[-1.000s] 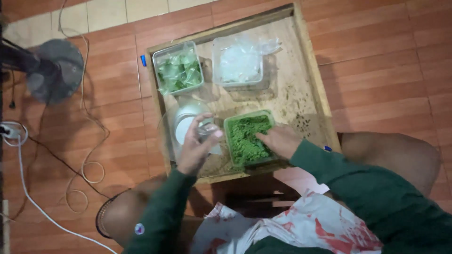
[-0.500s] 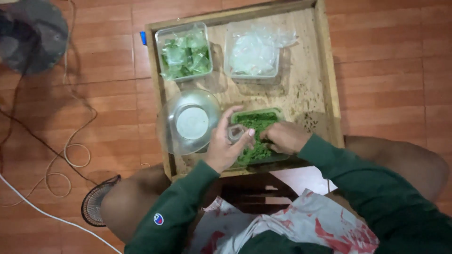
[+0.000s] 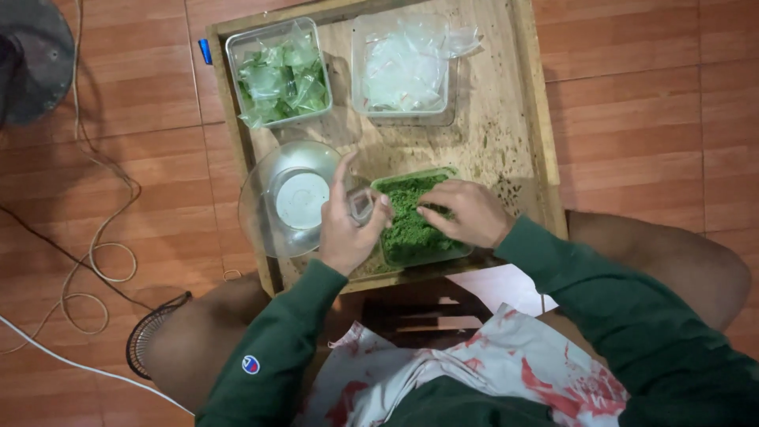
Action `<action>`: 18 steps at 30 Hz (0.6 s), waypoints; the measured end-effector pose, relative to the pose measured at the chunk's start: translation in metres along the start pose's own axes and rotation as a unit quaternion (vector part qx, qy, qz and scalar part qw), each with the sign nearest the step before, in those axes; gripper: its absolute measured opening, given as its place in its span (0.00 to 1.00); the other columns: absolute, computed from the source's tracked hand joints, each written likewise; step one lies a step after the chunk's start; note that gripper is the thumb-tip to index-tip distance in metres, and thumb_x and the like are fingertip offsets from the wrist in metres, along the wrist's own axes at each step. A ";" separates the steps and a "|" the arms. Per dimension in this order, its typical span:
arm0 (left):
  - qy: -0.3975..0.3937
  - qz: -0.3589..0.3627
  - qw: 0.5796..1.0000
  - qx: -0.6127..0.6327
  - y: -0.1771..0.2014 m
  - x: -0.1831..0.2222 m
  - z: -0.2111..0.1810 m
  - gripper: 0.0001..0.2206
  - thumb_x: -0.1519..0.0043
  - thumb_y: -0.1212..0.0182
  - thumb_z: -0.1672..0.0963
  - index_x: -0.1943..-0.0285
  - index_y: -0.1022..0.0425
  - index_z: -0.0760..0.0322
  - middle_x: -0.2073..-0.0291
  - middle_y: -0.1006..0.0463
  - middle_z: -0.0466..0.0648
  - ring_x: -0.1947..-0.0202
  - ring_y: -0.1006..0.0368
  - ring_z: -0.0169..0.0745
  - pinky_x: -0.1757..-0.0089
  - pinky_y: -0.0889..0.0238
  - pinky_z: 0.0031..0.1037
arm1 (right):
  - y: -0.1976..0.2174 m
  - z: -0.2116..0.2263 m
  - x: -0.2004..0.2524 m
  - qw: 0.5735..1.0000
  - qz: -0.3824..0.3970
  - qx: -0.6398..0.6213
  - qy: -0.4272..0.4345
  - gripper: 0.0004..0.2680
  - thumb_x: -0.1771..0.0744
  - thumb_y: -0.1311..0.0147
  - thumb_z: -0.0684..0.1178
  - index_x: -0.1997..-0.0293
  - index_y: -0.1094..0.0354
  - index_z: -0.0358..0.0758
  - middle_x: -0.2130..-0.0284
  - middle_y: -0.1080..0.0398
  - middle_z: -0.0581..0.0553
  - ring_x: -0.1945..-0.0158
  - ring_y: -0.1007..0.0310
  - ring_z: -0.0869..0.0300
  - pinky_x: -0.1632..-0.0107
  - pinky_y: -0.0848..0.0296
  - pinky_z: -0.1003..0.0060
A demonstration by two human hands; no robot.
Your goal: Scooping a green granular mixture from a plastic container into a small clear plastic bag using a small spoon.
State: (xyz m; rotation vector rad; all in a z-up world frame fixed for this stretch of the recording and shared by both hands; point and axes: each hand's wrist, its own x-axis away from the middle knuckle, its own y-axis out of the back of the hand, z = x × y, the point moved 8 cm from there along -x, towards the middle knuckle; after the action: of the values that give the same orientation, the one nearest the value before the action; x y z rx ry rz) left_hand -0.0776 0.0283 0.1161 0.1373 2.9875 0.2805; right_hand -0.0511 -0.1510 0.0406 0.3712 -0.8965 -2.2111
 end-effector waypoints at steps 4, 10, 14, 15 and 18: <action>-0.019 -0.001 0.999 -0.028 -0.004 0.000 -0.011 0.30 0.30 0.49 0.61 0.22 0.59 0.73 0.67 0.22 0.58 0.73 0.23 0.45 0.64 0.24 0.38 | -0.012 0.009 0.001 0.999 0.050 -0.002 -0.012 0.07 0.30 0.45 0.46 0.52 0.22 0.37 0.61 0.20 0.38 0.55 0.19 0.47 0.49 0.20 0.54; -0.047 0.026 0.997 -0.062 -0.003 0.002 -0.012 0.31 0.29 0.49 0.62 0.21 0.63 0.72 0.64 0.21 0.57 0.73 0.23 0.44 0.67 0.24 0.34 | -0.031 0.002 -0.001 0.992 0.065 0.088 0.060 0.06 0.35 0.43 0.45 0.57 0.23 0.43 0.63 0.21 0.44 0.54 0.20 0.47 0.51 0.22 0.52; -0.047 0.023 0.994 -0.094 0.004 0.003 -0.006 0.33 0.31 0.43 0.60 0.21 0.60 0.71 0.66 0.19 0.55 0.76 0.24 0.42 0.71 0.25 0.28 | -0.030 0.008 0.002 0.997 -0.013 0.020 0.073 0.06 0.33 0.46 0.43 0.56 0.23 0.39 0.62 0.22 0.40 0.53 0.22 0.46 0.50 0.22 0.55; -0.056 0.021 0.992 -0.114 0.006 0.002 -0.004 0.33 0.31 0.41 0.59 0.22 0.59 0.71 0.67 0.19 0.53 0.77 0.24 0.41 0.72 0.26 0.27 | -0.037 0.003 0.003 0.997 -0.023 -0.020 0.078 0.07 0.33 0.47 0.43 0.56 0.23 0.40 0.61 0.23 0.40 0.52 0.23 0.45 0.49 0.23 0.53; -0.067 0.023 0.985 -0.160 0.003 0.002 -0.001 0.31 0.31 0.41 0.57 0.23 0.54 0.71 0.66 0.18 0.53 0.75 0.24 0.44 0.73 0.27 0.30 | -0.060 0.033 0.006 0.990 0.000 0.046 0.135 0.10 0.40 0.44 0.43 0.59 0.23 0.31 0.65 0.23 0.34 0.48 0.23 0.40 0.50 0.21 0.46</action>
State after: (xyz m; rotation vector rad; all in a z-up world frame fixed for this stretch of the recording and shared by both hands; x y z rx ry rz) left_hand -0.0793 0.0310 0.1176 0.1830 2.7645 0.7211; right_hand -0.1022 -0.1089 0.0220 0.6964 -0.8505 -2.0618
